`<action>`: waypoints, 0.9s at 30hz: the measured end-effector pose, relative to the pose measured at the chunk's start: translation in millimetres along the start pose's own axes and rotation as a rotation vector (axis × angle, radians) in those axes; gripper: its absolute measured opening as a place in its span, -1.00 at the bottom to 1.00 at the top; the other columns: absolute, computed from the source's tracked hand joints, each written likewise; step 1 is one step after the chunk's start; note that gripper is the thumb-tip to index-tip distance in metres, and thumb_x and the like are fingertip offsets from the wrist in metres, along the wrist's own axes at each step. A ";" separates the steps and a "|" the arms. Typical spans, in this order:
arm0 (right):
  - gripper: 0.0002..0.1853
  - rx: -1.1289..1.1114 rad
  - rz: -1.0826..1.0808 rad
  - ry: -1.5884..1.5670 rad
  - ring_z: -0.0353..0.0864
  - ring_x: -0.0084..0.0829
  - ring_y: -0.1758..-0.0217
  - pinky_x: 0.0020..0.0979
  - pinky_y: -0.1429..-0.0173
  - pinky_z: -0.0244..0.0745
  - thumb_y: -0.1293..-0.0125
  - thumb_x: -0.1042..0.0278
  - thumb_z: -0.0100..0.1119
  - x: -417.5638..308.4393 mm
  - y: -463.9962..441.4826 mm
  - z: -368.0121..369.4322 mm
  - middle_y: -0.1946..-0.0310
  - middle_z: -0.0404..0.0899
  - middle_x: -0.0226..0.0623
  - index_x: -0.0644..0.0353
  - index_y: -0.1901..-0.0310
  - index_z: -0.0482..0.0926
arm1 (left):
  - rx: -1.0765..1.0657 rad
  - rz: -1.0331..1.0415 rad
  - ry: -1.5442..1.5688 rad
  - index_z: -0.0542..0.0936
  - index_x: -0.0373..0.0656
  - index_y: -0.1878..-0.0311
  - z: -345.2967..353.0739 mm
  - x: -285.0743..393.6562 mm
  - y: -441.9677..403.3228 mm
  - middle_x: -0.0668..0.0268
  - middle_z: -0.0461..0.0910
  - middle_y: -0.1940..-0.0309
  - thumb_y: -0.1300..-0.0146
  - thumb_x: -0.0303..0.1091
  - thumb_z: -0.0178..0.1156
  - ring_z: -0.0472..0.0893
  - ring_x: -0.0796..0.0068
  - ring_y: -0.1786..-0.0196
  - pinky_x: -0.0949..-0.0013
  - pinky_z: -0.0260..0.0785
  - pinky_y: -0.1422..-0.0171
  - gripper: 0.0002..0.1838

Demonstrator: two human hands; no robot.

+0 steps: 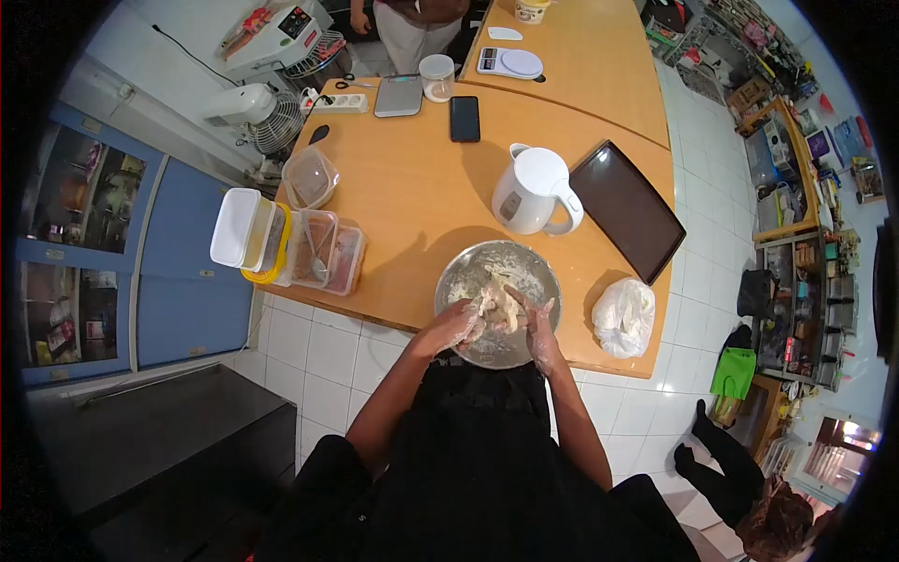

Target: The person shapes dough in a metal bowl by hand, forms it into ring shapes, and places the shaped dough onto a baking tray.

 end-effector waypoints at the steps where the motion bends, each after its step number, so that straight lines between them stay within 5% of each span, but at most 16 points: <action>1: -0.02 0.070 -0.009 -0.006 -0.07 -0.25 -0.51 -0.17 -0.51 -0.24 -0.28 -0.52 -0.71 -6.8 3.6 -5.2 -0.41 0.14 -0.19 0.19 -0.40 0.16 | -0.027 -0.005 0.026 0.22 -0.05 -0.33 8.8 -3.4 -2.8 0.43 0.26 0.73 -0.37 0.24 -0.13 0.25 0.61 0.74 0.48 0.14 0.69 -0.34; 5: -0.04 0.125 0.046 -0.046 0.07 -0.24 -0.45 -0.20 -0.49 -0.15 -0.31 -0.49 -0.71 5.5 -4.3 -4.6 -0.38 0.18 -0.10 0.21 -0.39 0.18 | 0.073 -0.335 0.139 0.32 -0.08 -0.28 30.9 1.1 25.0 0.46 0.23 0.74 -0.40 0.24 -0.21 0.21 0.62 0.74 0.50 0.11 0.69 -0.36; 8: -0.04 0.015 0.184 -0.022 0.13 -0.25 -0.41 -0.22 -0.48 -0.12 -0.32 -0.48 -0.70 37.3 -4.2 -10.1 -0.36 0.20 -0.06 0.24 -0.39 0.17 | -0.061 -0.236 0.210 0.37 -0.09 -0.26 49.9 28.3 16.3 0.46 0.23 0.74 -0.40 0.31 -0.38 0.20 0.64 0.73 0.51 0.09 0.69 -0.28; 9: -0.03 0.052 0.154 0.021 0.24 -0.26 -0.32 -0.20 -0.46 -0.07 -0.30 -0.50 -0.72 34.5 -2.9 -12.2 -0.22 0.33 -0.07 0.19 -0.40 0.16 | -0.103 -0.194 0.251 0.37 -0.09 -0.26 51.3 35.7 14.9 0.47 0.24 0.74 -0.40 0.31 -0.40 0.20 0.64 0.73 0.51 0.09 0.69 -0.27; 13: -0.04 0.144 0.075 0.084 0.39 -0.28 -0.21 -0.15 -0.43 -0.01 -0.27 -0.53 -0.73 31.6 14.3 -18.4 0.00 0.54 -0.09 0.11 -0.42 0.13 | 0.127 -0.267 -0.138 0.46 -0.13 -0.16 0.2 9.3 2.4 0.45 0.29 0.72 -0.40 0.31 -0.34 0.23 0.65 0.73 0.50 0.11 0.69 -0.28; 15: -0.07 0.092 0.010 -0.003 0.24 -0.23 -0.34 -0.19 -0.46 -0.09 -0.31 -0.49 -0.67 22.4 14.0 -12.2 -0.23 0.37 -0.07 0.14 -0.42 0.14 | 0.187 -0.227 -0.150 0.44 -0.24 -0.13 2.6 -3.0 8.5 0.43 0.29 0.72 -0.42 0.28 -0.36 0.27 0.63 0.72 0.50 0.12 0.68 -0.27; 22: -0.01 0.103 0.078 0.095 0.27 -0.23 -0.31 -0.16 -0.46 -0.07 -0.27 -0.53 -0.76 24.9 8.5 -18.1 -0.28 0.32 -0.14 0.14 -0.38 0.23 | -0.084 -0.150 0.138 0.38 -0.32 -0.20 63.2 41.3 22.9 0.48 0.20 0.74 -0.36 0.38 -0.40 0.18 0.64 0.73 0.52 0.07 0.67 -0.13; 27: 0.00 0.063 0.128 -0.053 0.28 -0.22 -0.31 -0.17 -0.47 -0.10 -0.27 -0.54 -0.74 29.6 15.0 -4.8 -0.29 0.30 -0.14 0.18 -0.37 0.24 | 0.134 -0.161 0.007 0.46 -0.25 -0.12 8.6 8.1 5.8 0.48 0.21 0.74 -0.39 0.28 -0.24 0.18 0.64 0.74 0.50 0.06 0.68 -0.28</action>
Point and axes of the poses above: each hand's wrist, its own y-axis away from the middle knuckle, its own z-axis out of the palm, x = y × z, the point moved 10 cm from there along -y, towards the middle knuckle
